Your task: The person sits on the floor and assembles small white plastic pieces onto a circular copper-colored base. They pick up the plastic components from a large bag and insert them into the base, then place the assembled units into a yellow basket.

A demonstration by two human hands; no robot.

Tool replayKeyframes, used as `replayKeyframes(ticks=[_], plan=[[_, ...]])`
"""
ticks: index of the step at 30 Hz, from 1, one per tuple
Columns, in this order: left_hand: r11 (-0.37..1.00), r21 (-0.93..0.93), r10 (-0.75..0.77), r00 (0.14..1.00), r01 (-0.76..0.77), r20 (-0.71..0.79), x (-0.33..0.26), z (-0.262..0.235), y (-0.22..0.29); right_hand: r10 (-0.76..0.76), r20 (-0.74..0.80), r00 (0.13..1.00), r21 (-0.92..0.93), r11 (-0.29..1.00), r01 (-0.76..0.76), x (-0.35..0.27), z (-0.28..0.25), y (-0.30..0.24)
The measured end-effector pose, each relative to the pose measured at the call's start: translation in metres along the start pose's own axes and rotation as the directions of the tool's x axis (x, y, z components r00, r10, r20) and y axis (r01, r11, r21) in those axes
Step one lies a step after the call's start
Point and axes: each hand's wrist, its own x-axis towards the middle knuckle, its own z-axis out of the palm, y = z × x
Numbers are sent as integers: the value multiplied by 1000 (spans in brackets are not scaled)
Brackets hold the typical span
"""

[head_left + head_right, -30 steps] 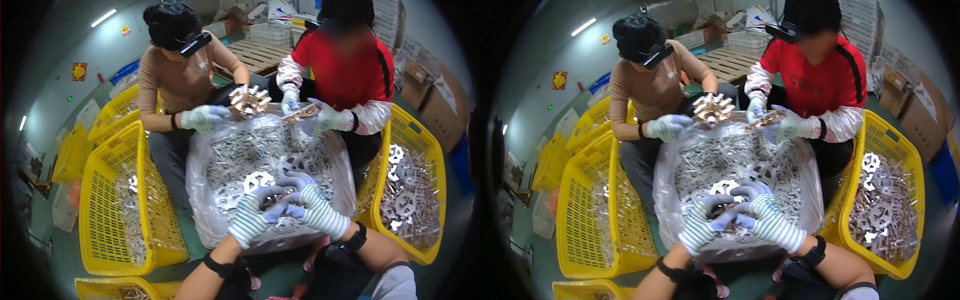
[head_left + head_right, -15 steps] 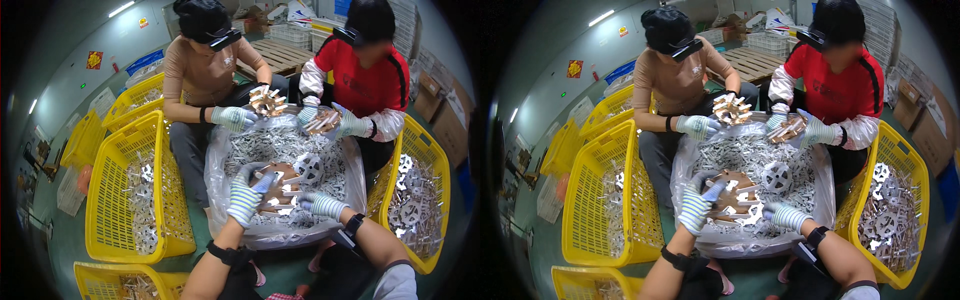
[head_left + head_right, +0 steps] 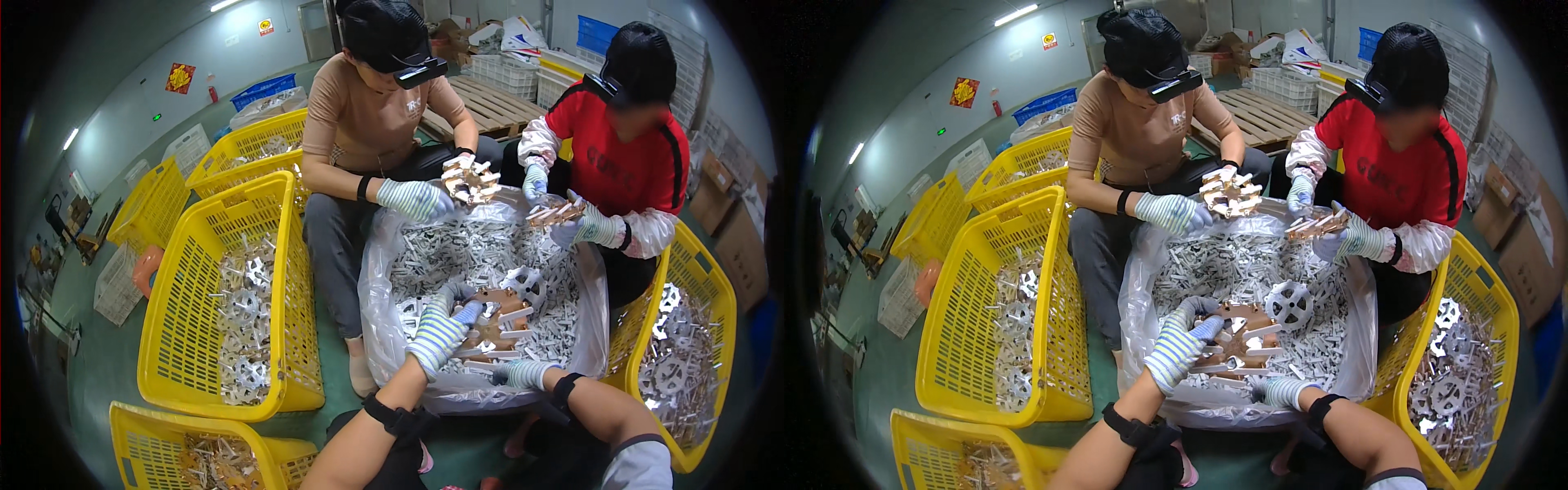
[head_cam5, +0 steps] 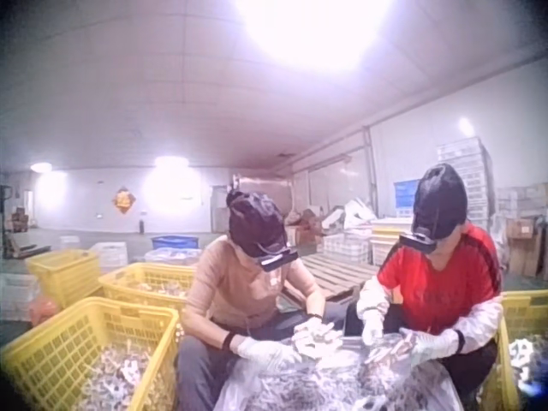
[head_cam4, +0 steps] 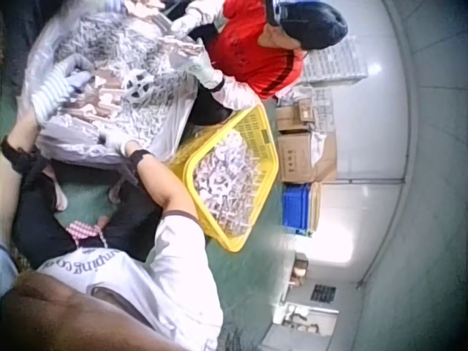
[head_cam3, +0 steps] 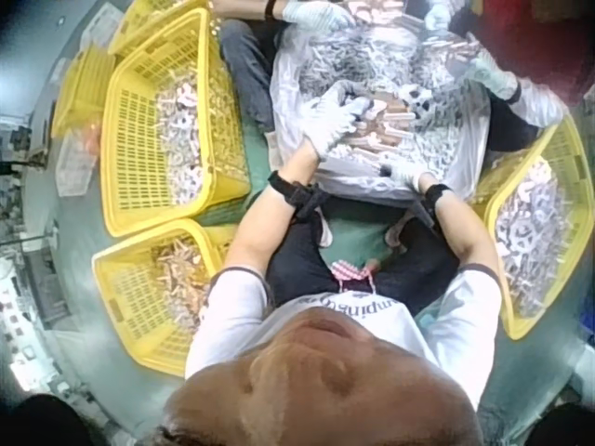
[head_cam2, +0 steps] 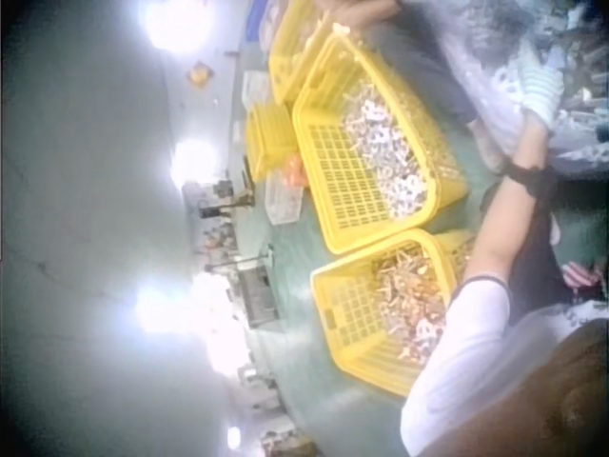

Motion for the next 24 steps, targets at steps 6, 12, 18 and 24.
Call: replayKeyframes(ticks=[6,12,18,24], plan=[[991,-92,-86,993,94,79,-5,-9,-3,83,-378,922,2,996,-89,-43,-47,-30],[983,-75,-156,977,168,146,-4,-7,-4,142,-671,727,391,902,184,-85,-75,-26],[987,-49,-136,959,153,248,-1,12,-9,236,-796,557,537,698,473,-118,-91,-41],[977,159,-173,965,143,197,-10,28,8,-28,-924,382,161,877,453,-143,-104,-81]])
